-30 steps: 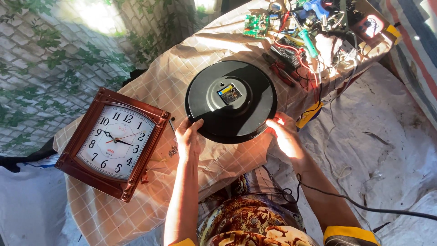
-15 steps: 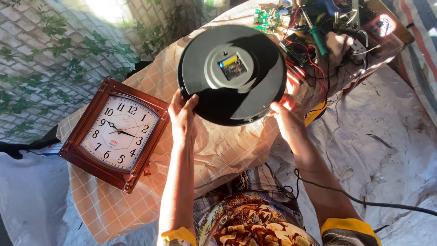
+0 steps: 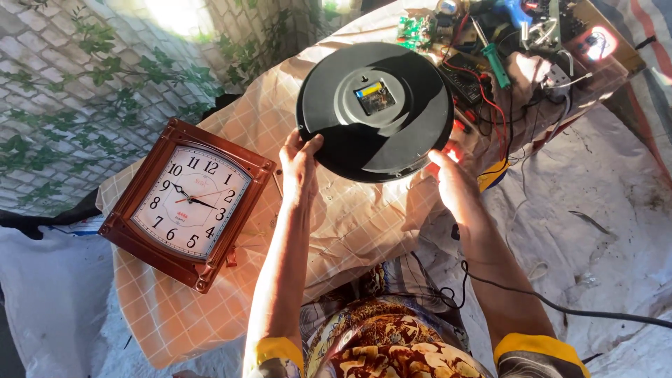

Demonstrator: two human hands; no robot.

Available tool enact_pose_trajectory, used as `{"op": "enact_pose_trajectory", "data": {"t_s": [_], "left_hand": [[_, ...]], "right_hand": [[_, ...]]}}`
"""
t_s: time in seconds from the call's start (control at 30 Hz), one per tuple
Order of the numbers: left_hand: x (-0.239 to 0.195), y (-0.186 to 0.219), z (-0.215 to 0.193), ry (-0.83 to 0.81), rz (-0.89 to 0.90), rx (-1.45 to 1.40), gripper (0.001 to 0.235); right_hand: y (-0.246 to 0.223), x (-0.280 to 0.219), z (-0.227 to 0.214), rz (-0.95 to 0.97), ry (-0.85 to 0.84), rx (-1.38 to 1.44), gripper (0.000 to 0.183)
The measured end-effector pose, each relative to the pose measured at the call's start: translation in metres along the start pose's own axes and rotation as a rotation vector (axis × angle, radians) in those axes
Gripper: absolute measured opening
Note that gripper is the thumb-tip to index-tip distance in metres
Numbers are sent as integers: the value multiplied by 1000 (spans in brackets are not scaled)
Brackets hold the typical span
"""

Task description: The person assembles a wall clock by attaching a black circular backplate to a wooden clock frame. They align the backplate over the clock mechanism and use a screwdriver to secure it with screws.

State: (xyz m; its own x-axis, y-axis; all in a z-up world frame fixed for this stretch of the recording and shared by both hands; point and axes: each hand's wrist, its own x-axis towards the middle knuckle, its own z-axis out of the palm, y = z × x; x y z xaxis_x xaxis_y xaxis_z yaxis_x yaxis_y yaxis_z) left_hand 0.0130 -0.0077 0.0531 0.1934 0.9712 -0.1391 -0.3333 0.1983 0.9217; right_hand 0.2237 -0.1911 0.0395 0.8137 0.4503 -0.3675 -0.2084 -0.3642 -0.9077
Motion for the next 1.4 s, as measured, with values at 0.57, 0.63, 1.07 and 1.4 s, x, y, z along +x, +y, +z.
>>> {"op": "enact_pose_trajectory", "data": {"t_s": [0.57,0.63,1.07,1.4], "left_hand": [[3,-18,-6,-87,-138,25,37],[32,-70,-33,-78,-162,-28,32],[-49,-77,-37,-9,373,679,43],[-45,-100,-27,90,614,1124,29]], "right_hand": [[72,19,8,-79,-199,779,29],[75,21,4,-59,-183,739,29],[47,-19,-3,39,-63,716,41],[29,-29,-20,25,-83,574,29]]}}
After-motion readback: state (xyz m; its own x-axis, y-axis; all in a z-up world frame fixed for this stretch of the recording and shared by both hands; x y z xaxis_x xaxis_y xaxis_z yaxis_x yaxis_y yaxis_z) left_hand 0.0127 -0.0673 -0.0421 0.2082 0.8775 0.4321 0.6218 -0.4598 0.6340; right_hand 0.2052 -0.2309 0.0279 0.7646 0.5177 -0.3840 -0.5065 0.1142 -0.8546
